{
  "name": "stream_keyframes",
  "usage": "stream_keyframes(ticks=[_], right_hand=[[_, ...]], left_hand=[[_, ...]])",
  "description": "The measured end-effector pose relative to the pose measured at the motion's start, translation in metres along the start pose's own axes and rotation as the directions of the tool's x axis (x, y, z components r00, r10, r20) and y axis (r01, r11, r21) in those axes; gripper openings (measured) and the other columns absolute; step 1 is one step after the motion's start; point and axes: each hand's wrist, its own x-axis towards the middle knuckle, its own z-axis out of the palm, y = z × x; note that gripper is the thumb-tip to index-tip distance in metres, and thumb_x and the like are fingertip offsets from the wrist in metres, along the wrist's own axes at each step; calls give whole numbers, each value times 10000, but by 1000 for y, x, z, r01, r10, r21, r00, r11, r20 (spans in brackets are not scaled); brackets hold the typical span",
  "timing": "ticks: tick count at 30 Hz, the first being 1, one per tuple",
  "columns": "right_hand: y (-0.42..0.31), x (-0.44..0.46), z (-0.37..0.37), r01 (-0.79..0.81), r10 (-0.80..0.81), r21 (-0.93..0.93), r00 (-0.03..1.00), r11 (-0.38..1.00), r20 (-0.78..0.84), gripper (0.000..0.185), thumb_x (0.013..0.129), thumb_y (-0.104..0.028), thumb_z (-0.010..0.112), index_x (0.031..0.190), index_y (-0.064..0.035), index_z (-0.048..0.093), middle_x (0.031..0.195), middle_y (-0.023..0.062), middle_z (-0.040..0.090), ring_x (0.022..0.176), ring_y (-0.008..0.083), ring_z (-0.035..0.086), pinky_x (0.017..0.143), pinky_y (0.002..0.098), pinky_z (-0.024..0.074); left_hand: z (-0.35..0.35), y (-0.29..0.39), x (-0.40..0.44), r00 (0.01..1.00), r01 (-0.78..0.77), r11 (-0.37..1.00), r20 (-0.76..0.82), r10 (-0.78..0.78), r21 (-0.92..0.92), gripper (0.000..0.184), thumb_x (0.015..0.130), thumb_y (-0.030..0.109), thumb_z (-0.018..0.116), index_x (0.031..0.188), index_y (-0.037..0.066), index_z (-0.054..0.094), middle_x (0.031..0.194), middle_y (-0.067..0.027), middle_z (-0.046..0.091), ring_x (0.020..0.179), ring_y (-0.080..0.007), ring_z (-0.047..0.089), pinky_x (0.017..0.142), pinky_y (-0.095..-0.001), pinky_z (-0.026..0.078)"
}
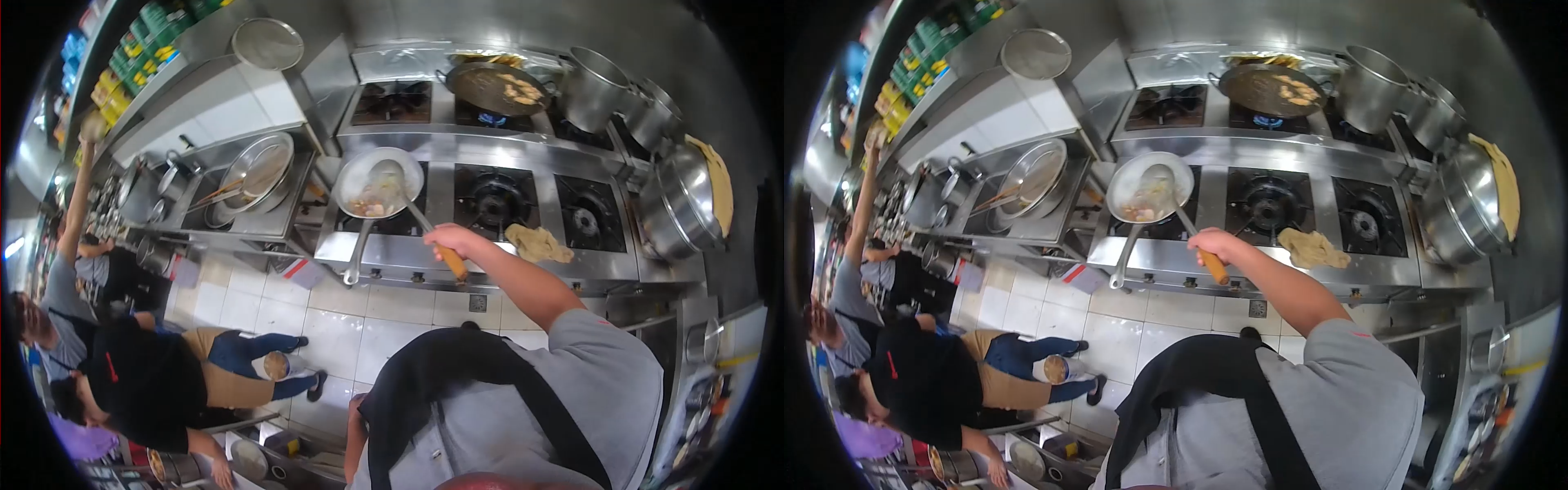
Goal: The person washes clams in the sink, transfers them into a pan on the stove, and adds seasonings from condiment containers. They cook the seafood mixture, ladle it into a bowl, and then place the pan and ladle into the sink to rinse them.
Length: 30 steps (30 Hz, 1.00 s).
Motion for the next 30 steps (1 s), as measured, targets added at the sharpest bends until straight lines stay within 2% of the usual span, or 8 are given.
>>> stream_keyframes(ticks=[8, 16, 19, 20, 22, 23, 27, 30], right_hand=[[-12, 2, -10, 19, -29, 116, 996, 993, 83, 140, 807, -39, 643, 804, 10, 512, 631, 99, 519, 466, 188, 515, 411, 325, 419], [-17, -50, 3, 92, -107, -320, 994, 943, -29, 133, 812, -65, 621, 801, 13, 514, 663, 108, 535, 460, 186, 526, 406, 339, 442], [-4, -58, -5, 202, -289, -612, 956, 765, -45, 196, 786, -97, 626, 879, 42, 525, 696, 154, 563, 513, 269, 617, 441, 395, 478], [-1, -61, -7, 204, -288, -619, 957, 758, -37, 196, 786, -97, 626, 879, 42, 525, 696, 154, 563, 513, 269, 617, 441, 395, 478], [3, -69, -10, 265, -496, -785, 866, 560, -62, 218, 774, -101, 610, 914, 47, 533, 743, 212, 595, 616, 346, 653, 555, 429, 511], [16, -57, -20, 262, -574, -840, 816, 476, -70, 231, 770, -115, 600, 929, 39, 535, 792, 248, 609, 725, 407, 645, 674, 456, 511], [16, -78, -17, 240, -622, -896, 781, 374, -50, 231, 780, -138, 606, 925, 25, 532, 818, 255, 616, 783, 437, 625, 753, 472, 501], [14, -104, -10, 251, -533, -840, 845, 482, -53, 204, 792, -129, 605, 902, 19, 519, 790, 226, 600, 686, 390, 634, 650, 455, 516]], left_hand=[[12, -31, -16, 998, 58, 997, -30, -59, -42, 343, 869, 262, 639, 1108, 16, 650, 889, -111, 675, 700, -231, 655, 544, -375, 556], [21, -34, -19, 997, 59, 996, -45, -62, -62, 354, 855, 260, 655, 1102, 7, 661, 899, -118, 684, 709, -234, 659, 548, -375, 562], [25, -32, -14, 997, 48, 997, -52, -51, -62, 358, 850, 259, 661, 1099, 3, 666, 903, -120, 688, 712, -235, 660, 550, -375, 565], [24, -31, -13, 997, 41, 997, -57, -45, -64, 359, 848, 259, 663, 1099, 2, 667, 904, -121, 689, 713, -235, 661, 551, -375, 566], [23, -26, -7, 997, 22, 998, -69, -27, -64, 362, 844, 258, 667, 1097, 0, 670, 907, -123, 691, 715, -235, 662, 552, -376, 567], [22, -23, -4, 997, 11, 998, -76, -16, -67, 363, 842, 258, 669, 1096, -1, 671, 908, -124, 692, 717, -236, 663, 552, -376, 568], [17, -22, 11, 992, -49, 993, -119, 35, -111, 368, 835, 257, 677, 1093, -6, 676, 913, -127, 697, 721, -237, 665, 555, -376, 571], [18, -21, 14, 988, -74, 987, -145, 52, -146, 371, 832, 256, 681, 1092, -8, 679, 916, -129, 700, 723, -238, 666, 556, -376, 573]])
